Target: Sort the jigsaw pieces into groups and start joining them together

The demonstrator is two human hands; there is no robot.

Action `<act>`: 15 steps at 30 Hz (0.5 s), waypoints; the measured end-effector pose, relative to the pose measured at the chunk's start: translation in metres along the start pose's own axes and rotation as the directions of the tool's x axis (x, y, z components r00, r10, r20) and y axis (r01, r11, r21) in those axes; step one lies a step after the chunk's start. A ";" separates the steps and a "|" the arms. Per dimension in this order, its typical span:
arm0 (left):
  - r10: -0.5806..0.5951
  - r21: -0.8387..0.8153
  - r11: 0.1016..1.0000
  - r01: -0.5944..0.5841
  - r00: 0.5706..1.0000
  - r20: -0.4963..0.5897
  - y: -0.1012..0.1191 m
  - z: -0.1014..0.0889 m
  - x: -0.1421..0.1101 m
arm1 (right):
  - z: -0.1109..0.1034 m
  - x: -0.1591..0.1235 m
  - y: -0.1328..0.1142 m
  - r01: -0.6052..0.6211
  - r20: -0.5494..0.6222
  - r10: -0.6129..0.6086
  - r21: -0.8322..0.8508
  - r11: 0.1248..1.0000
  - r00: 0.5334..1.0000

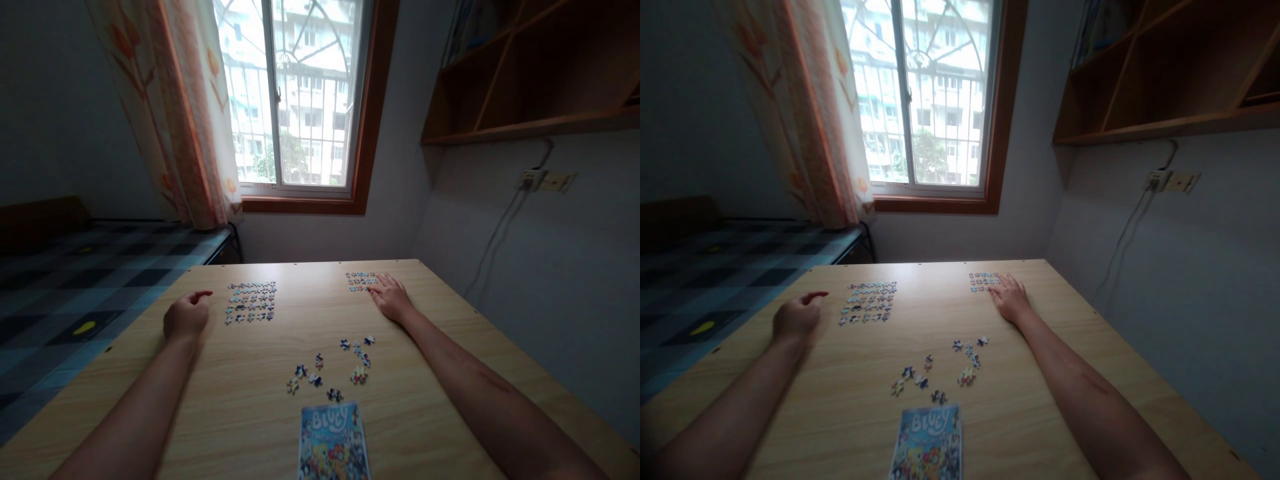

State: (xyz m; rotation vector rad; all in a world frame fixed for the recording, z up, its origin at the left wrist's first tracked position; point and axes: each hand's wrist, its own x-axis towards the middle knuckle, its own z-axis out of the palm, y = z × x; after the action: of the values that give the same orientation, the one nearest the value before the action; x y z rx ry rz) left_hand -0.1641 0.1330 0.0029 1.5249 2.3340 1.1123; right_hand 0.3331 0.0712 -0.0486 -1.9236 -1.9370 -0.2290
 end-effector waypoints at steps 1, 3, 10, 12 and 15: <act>-0.001 -0.001 1.000 0.001 1.000 0.001 0.000 0.000 0.000 | 0.000 0.000 0.000 0.000 -0.002 0.000 -0.001 1.000 1.000; -0.003 -0.007 1.000 0.003 1.000 0.005 0.000 0.000 -0.001 | -0.001 0.000 0.000 0.006 -0.019 -0.006 0.004 1.000 1.000; -0.023 -0.020 1.000 0.023 1.000 0.006 -0.004 0.004 0.002 | -0.003 0.000 0.000 -0.021 -0.055 0.024 0.058 0.998 0.998; -0.012 -0.017 1.000 0.012 1.000 -0.003 -0.003 0.003 0.002 | -0.005 0.000 -0.001 -0.023 -0.057 0.027 0.075 0.997 0.998; -0.001 -0.020 1.000 0.001 1.000 -0.007 -0.002 0.003 0.000 | -0.010 -0.001 -0.004 -0.015 -0.083 0.026 0.139 0.990 0.996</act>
State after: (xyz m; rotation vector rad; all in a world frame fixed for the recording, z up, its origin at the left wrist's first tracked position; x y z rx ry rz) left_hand -0.1643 0.1343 0.0001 1.5158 2.3208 1.1387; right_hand 0.3310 0.0660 -0.0399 -1.8144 -1.8283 -0.1629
